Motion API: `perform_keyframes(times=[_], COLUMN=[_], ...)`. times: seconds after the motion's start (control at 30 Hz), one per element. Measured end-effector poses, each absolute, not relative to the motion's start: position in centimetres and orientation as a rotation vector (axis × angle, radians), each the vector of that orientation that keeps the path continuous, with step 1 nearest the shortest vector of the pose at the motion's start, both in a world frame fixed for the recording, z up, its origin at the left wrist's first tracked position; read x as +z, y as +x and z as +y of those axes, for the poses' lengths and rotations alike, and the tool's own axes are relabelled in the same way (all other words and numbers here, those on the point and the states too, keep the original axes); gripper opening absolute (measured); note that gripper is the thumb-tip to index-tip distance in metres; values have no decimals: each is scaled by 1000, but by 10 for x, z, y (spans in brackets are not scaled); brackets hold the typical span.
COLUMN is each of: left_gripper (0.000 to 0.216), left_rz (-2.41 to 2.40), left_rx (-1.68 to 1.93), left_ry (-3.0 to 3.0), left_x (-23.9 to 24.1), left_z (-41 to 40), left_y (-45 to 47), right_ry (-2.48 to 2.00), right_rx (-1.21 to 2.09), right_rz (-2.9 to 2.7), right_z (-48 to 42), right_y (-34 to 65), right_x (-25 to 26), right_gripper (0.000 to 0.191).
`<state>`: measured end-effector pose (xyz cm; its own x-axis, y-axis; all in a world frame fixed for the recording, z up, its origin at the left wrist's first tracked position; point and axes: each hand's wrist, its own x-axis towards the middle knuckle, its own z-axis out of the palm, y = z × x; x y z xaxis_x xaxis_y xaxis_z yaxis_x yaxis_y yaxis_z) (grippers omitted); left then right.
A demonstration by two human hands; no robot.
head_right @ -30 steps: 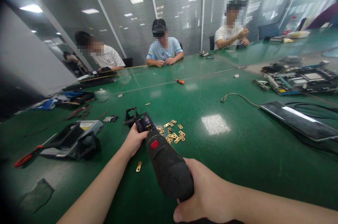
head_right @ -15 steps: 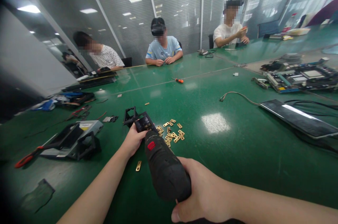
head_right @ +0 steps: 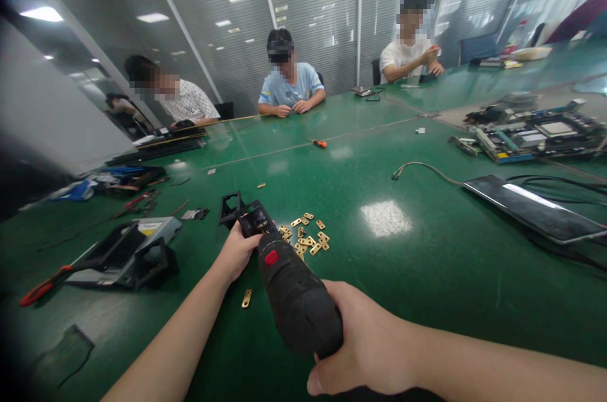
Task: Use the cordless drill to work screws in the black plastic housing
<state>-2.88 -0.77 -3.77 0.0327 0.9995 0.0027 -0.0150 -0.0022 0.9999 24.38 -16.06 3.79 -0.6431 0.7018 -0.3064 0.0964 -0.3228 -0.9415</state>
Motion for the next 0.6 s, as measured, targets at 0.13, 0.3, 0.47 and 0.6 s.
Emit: perform_keyframes(times=[0.13,0.3,0.47,0.6], left_gripper=[65,65,63,63], left_rz=[1181,1188,1181,1194], left_rx=[1191,1191,1197,1200], left_ry=[1208,1196,1203,1195], left_x=[-37,-35,-32,-31], left_z=[-8,-8,-8,-9], left_y=[-28,-26,-24,-22], right_ry=[-1003,-959,-947,-962], right_rx=[1981,1971,1958,1963], right_rz=[-1541,-1559,-1587,-1611], right_z=[-160,-161,-161,-160], right_y=[243,246,247,247], right_x=[41,38,40,44], right_gripper=[44,42,40,38])
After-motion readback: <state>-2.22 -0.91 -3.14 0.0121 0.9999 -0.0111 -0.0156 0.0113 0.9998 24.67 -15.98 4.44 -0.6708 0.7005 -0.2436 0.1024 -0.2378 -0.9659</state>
